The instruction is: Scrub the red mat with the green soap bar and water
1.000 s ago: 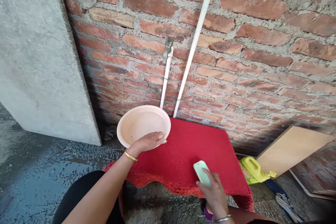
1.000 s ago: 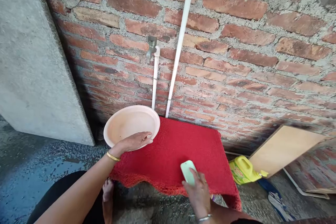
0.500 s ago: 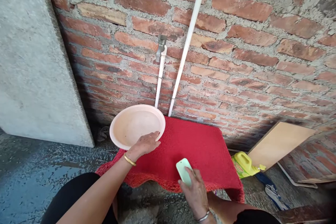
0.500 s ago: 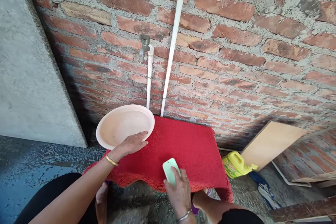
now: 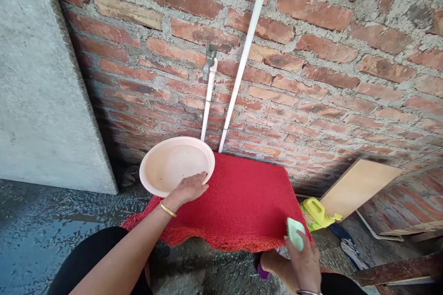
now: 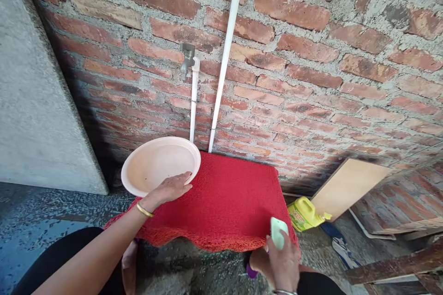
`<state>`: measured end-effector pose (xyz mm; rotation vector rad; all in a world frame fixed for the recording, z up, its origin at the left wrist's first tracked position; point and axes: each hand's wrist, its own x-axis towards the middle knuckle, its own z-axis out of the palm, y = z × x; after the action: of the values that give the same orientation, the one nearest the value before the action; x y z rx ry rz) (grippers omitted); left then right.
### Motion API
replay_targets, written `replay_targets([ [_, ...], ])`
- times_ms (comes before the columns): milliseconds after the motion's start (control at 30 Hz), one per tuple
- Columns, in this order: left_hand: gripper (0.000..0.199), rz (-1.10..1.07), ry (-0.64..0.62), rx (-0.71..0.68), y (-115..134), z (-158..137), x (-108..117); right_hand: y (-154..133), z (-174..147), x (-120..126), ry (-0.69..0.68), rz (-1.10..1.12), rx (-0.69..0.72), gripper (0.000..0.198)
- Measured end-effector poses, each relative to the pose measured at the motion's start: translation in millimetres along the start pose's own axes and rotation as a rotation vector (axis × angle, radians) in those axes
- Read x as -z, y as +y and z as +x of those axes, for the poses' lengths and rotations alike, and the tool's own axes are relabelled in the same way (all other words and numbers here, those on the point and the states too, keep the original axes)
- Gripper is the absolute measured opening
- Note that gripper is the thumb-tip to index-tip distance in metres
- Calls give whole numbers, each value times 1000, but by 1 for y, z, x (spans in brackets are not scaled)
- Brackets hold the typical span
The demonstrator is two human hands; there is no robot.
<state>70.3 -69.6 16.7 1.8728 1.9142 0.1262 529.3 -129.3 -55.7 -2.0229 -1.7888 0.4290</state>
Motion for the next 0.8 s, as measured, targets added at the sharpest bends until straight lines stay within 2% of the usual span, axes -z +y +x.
replay_targets([
  [133,60,9,41,11,-3,0,-4,-61,-14,-50,29,61,106,46],
  [233,61,14,27,31,-1,-1,-3,-78,-13,-60,14,103,166,50],
  [300,62,28,11,37,1,-1,-1,-63,-5,-45,57,77,92,48],
  [433,65,50,-10,28,3,0,1,0,12,3,151,-49,-175,54],
  [500,65,45,-11,27,2,1,0,24,18,20,190,-129,-306,61],
  [567,63,36,4,25,1,2,-2,34,21,26,221,-174,-386,71],
  [633,61,35,22,24,-1,2,-4,33,23,25,222,-144,-374,75],
  [700,61,43,19,26,-1,1,-4,30,27,22,204,-76,-361,73],
  [800,61,54,-4,30,1,-1,-1,35,32,25,170,-9,-471,68],
])
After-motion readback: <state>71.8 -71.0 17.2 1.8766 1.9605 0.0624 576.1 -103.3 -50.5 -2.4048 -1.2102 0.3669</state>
